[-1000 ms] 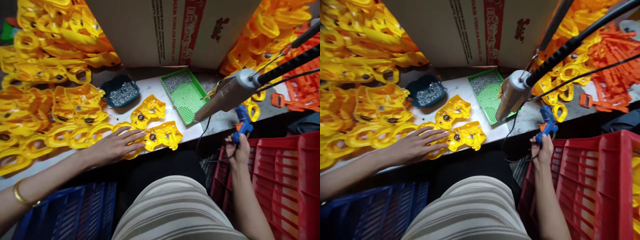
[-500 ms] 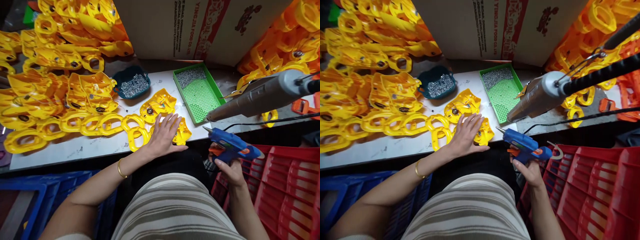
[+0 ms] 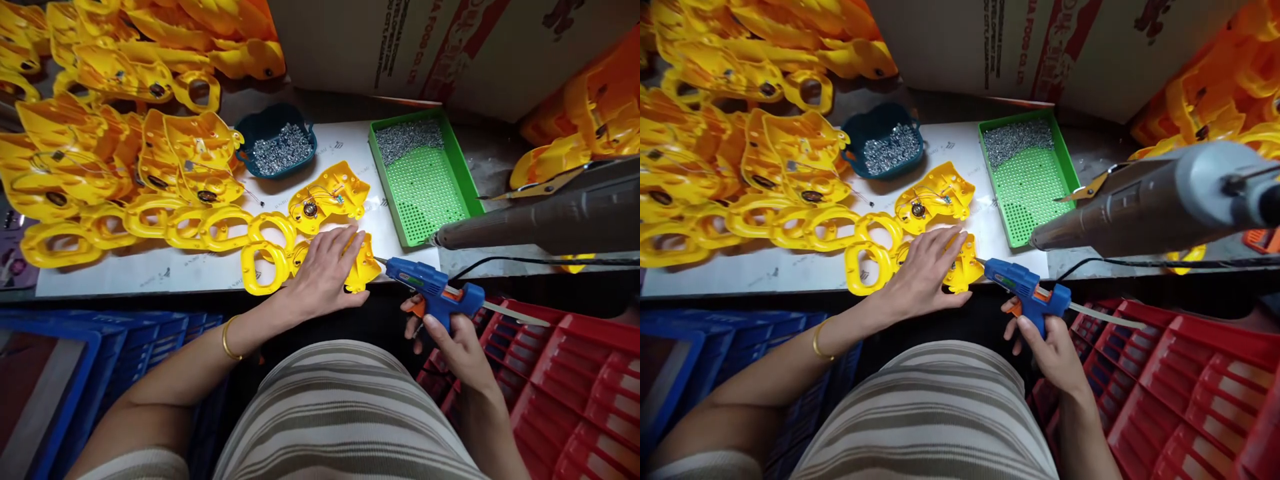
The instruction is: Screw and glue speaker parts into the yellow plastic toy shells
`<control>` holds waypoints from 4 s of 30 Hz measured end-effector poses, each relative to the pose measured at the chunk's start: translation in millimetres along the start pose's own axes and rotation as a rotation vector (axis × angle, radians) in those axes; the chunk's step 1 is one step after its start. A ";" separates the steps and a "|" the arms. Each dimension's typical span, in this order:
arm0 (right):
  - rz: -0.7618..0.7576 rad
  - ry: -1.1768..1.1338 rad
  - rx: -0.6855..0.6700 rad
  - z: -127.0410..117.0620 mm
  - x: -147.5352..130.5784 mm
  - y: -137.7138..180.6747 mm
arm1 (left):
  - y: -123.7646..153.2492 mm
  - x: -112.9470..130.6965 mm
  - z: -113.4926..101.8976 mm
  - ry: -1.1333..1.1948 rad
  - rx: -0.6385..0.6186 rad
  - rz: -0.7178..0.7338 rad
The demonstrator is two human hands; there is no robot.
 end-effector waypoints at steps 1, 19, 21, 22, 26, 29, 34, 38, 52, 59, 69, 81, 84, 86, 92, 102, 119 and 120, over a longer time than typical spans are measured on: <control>0.012 0.004 -0.001 -0.9 1.5 0.5 | -0.5 1.0 -0.4 -0.007 -0.004 0.000; 0.043 0.216 0.027 -3.7 -9.7 1.6 | -1.8 6.3 -1.9 -0.088 -0.006 0.037; 0.023 0.262 0.042 -3.9 -12.0 2.6 | -1.5 6.2 -1.6 -0.089 -0.002 0.036; 0.018 0.280 0.048 -4.1 -12.3 2.9 | -1.5 6.1 -1.5 -0.087 0.000 0.035; 0.007 0.331 0.085 -5.6 -10.9 3.3 | -1.5 6.2 -0.7 -0.083 -0.001 0.043; -0.028 0.359 0.111 -6.0 -11.0 3.2 | -1.4 6.0 0.3 -0.086 0.004 0.050; -0.087 0.360 0.123 -5.6 -13.1 2.6 | -0.6 5.1 2.1 -0.096 0.025 0.068; -0.067 0.370 0.109 -6.3 -11.1 2.6 | -1.3 5.2 2.0 -0.093 0.024 0.071; -0.106 0.421 0.118 -4.5 -13.1 6.0 | -1.6 4.6 0.7 -0.078 0.016 0.053; -0.132 0.450 0.167 -6.4 -9.2 9.8 | -1.6 4.0 -1.3 -0.063 0.009 0.037; 0.014 -0.030 0.023 -1.2 -8.3 9.7 | 2.0 -1.3 0.5 -0.025 -0.002 0.034; -0.327 0.218 0.233 23.7 -27.7 -36.6 | -62.9 -53.9 -17.9 -0.098 0.321 -0.058; -0.359 0.249 0.256 31.6 -34.6 -44.2 | -86.1 -64.9 -6.2 -0.108 0.198 -0.075; -0.368 0.264 0.296 34.2 -38.4 -48.3 | -91.7 -66.5 -1.6 -0.099 0.146 -0.054; -0.327 0.315 0.299 36.7 -35.0 -60.3 | -86.3 -62.9 -6.0 -0.042 0.082 0.091; -0.256 0.304 0.227 40.4 -31.5 -73.2 | -87.2 -60.2 -10.6 -0.038 0.006 0.098; -0.264 0.420 0.240 41.7 -40.7 -75.3 | -86.7 -59.7 -10.7 -0.047 0.008 0.122; -0.265 0.430 0.241 41.8 -41.0 -75.4 | -86.8 -59.6 -10.7 -0.044 0.010 0.126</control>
Point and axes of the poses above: each hand's wrist, its own y-axis away from the middle knuckle, its own z-axis out of the palm, x = y × z, the point moved 3 cm from there along -y, towards the middle knuckle, and after that the axes turned 15 degrees about x, right-handed, at the moved point
